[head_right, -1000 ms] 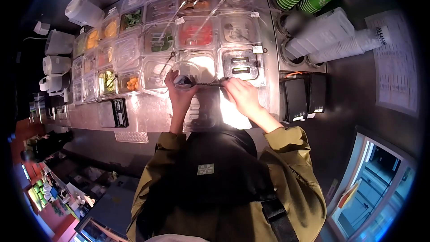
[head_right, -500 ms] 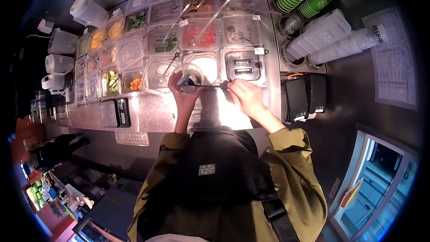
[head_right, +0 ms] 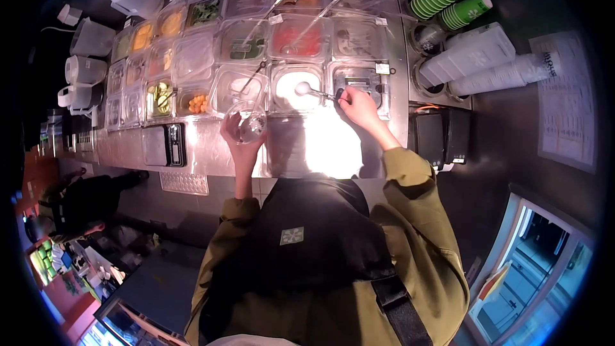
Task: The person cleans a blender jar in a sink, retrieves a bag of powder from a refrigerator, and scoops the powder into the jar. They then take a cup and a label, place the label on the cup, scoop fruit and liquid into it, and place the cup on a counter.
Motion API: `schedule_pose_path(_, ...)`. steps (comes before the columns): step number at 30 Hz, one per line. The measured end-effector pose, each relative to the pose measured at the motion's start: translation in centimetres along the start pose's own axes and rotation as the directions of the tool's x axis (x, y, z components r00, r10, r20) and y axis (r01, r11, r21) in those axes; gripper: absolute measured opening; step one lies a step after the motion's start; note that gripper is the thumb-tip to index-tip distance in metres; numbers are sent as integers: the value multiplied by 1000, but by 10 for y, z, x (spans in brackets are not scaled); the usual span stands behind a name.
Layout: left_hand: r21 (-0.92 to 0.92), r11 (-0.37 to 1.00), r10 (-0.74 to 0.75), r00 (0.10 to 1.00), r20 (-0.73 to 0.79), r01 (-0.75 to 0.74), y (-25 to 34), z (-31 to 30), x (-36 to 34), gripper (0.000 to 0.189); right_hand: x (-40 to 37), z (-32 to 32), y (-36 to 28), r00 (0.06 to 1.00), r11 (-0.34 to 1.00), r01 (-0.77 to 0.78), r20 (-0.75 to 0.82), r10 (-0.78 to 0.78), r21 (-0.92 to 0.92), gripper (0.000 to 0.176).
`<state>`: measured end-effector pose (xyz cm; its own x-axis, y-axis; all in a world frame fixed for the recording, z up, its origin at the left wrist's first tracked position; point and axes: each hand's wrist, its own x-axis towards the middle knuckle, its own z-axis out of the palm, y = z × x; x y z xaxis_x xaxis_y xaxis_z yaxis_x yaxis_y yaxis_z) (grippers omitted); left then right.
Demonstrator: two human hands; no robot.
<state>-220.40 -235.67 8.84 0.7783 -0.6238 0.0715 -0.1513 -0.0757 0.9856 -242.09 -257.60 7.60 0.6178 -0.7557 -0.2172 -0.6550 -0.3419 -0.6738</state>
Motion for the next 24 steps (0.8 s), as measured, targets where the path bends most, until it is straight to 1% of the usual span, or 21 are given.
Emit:
schedule_pose_path(1,11,1000,4,1000,-12,-4,-2,-9,-5,97,0,9,-7,988,964,86,-105,-115,-250,25)
schedule_pose_path(2,49,999,8,1000,-27,-7,-3,-18,-9,99,-1,17,-15,951,861,137,-177,-252,-490,30)
schedule_pose_path(3,77,997,-7,998,-57,12,-3,-26,-15,100,-4,19,-31,916,867,193,-232,-327,-459,43)
schedule_pose_path(4,104,994,-21,996,-87,30,-3,-34,-21,102,-9,24,-43,881,863,274,-249,-402,-425,42)
schedule_pose_path(6,72,996,-47,991,-129,57,-6,-51,-31,102,-23,48,-56,807,805,444,-216,-550,-393,36)
schedule_pose_path(8,25,997,-73,981,-177,78,-6,-63,-40,101,-33,88,-47,855,821,481,-43,-517,-308,31)
schedule_pose_path(9,21,997,-67,978,-200,73,-8,-68,-44,100,-40,101,-48,890,864,455,121,-439,-214,26)
schedule_pose_path(10,24,997,-70,974,-214,77,-6,-71,-48,100,-48,117,-42,849,829,528,96,-520,-185,25)
schedule_pose_path(12,31,996,-71,967,-245,81,-2,-77,-54,100,-57,145,-38,780,679,621,223,-584,-392,22)
schedule_pose_path(13,65,995,-56,965,-256,75,-2,-80,-57,99,-60,151,-38,778,649,623,254,-575,-437,21)
schedule_pose_path(15,43,996,-69,959,-273,84,0,-82,-62,99,-63,156,-40,772,579,626,313,-553,-522,19)
schedule_pose_path(18,4,994,-106,952,-289,112,6,-82,-68,99,-56,146,-46,734,486,658,345,-585,-575,14)
schedule_pose_path(19,-9,992,-123,949,-292,126,7,-82,-71,98,-52,136,-50,720,475,666,328,-612,-575,14)
schedule_pose_path(21,16,994,-97,957,-272,105,5,-82,-77,96,-39,115,-54,690,453,679,292,-662,-578,13)
schedule_pose_path(23,11,996,-82,962,-261,88,-1,-81,-81,95,-12,109,-41,702,423,667,328,-632,-613,14)
schedule_pose_path(24,-3,995,-101,960,-261,104,-1,-79,-82,95,1,106,-35,707,406,662,346,-617,-630,14)
